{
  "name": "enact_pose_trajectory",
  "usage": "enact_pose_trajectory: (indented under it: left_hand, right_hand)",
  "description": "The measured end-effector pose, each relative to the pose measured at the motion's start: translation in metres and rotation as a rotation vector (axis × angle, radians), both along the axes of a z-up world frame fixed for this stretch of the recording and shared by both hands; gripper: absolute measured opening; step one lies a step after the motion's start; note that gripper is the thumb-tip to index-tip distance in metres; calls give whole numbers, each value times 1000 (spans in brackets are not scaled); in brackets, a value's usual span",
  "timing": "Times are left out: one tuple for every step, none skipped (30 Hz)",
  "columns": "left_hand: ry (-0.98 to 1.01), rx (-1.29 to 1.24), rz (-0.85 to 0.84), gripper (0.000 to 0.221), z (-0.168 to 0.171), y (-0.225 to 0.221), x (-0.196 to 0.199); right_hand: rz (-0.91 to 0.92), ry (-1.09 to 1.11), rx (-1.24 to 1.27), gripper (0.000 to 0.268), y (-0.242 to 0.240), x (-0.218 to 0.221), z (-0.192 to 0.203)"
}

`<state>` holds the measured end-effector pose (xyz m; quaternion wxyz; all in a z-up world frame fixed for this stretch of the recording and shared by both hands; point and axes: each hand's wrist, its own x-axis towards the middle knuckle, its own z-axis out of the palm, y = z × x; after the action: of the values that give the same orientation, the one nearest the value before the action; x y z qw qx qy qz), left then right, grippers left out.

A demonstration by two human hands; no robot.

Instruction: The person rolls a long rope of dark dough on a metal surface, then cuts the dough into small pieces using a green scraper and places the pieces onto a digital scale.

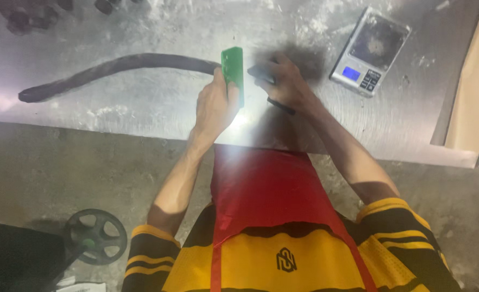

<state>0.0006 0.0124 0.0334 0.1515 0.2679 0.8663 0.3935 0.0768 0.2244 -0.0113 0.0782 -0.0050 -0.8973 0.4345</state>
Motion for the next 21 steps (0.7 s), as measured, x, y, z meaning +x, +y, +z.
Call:
enact_pose_trajectory:
  left_hand:
    - [16,-42,-10,30,2,4,-2]
    - [9,-48,-15,30,3,8,-2]
    - [42,-62,-32,32,2,13,-3]
    - [75,-76,-48,35,2,17,-4]
    - [72,-78,-49,35,1,19,-4]
    - [51,-70,-58,34,1,20,-5]
    - [31,-61,-67,33,0,22,-6]
    - [30,-62,-67,33,0,24,-8]
    - [42,-60,-70,32,-2,24,-8]
    - [54,-57,-73,31,-3,24,-9]
    - [50,-59,-74,31,-6,24,-9]
    - [54,-42,-88,30,-9,24,-10]
    - [58,-25,-102,29,-12,25,-10]
    - [53,-27,-104,29,-17,26,-11]
    - [25,-17,-111,29,-21,30,-12]
    - [-4,-7,-118,30,-26,33,-15]
    - [-8,-7,-119,30,-30,36,-22]
    - [44,-5,-109,29,-34,40,-32]
    - [98,-1,-98,27,-35,41,-37]
    - [94,1,-97,27,-32,33,-39]
    - [56,127,-62,27,-25,21,-49]
  right_hand:
    - [-5,27,-15,26,-1,0,3]
    - [-10,20,-20,26,-3,-1,5]
    - [-5,38,-18,25,-5,-4,6]
    - [0,57,-17,24,-7,-6,7]
    - [-1,54,-19,24,-8,-5,8]
    - [-7,48,-32,22,-9,-4,10]
    - [-12,45,-45,21,-9,-4,12]
    - [-13,43,-45,21,-9,-5,14]
    - [-20,47,-39,21,-10,-6,15]
    - [-27,50,-32,21,-11,-6,15]
    - [-28,45,-34,21,-12,-6,15]
    - [-42,31,-27,20,-12,-6,13]
    - [-56,17,-20,20,-11,-7,11]
    - [-58,12,-22,20,-12,-7,8]
    - [-70,11,8,24,-11,-7,5]
    - [-82,10,38,28,-10,-8,2]
    - [-83,5,37,28,-9,-9,-1]
    - [-111,-28,-5,26,-9,-11,-2]
    - [-136,-61,-45,25,-7,-11,-5]
    - [-136,-64,-44,25,-3,-7,-5]
    - [-168,10,-42,27,4,-5,-3]
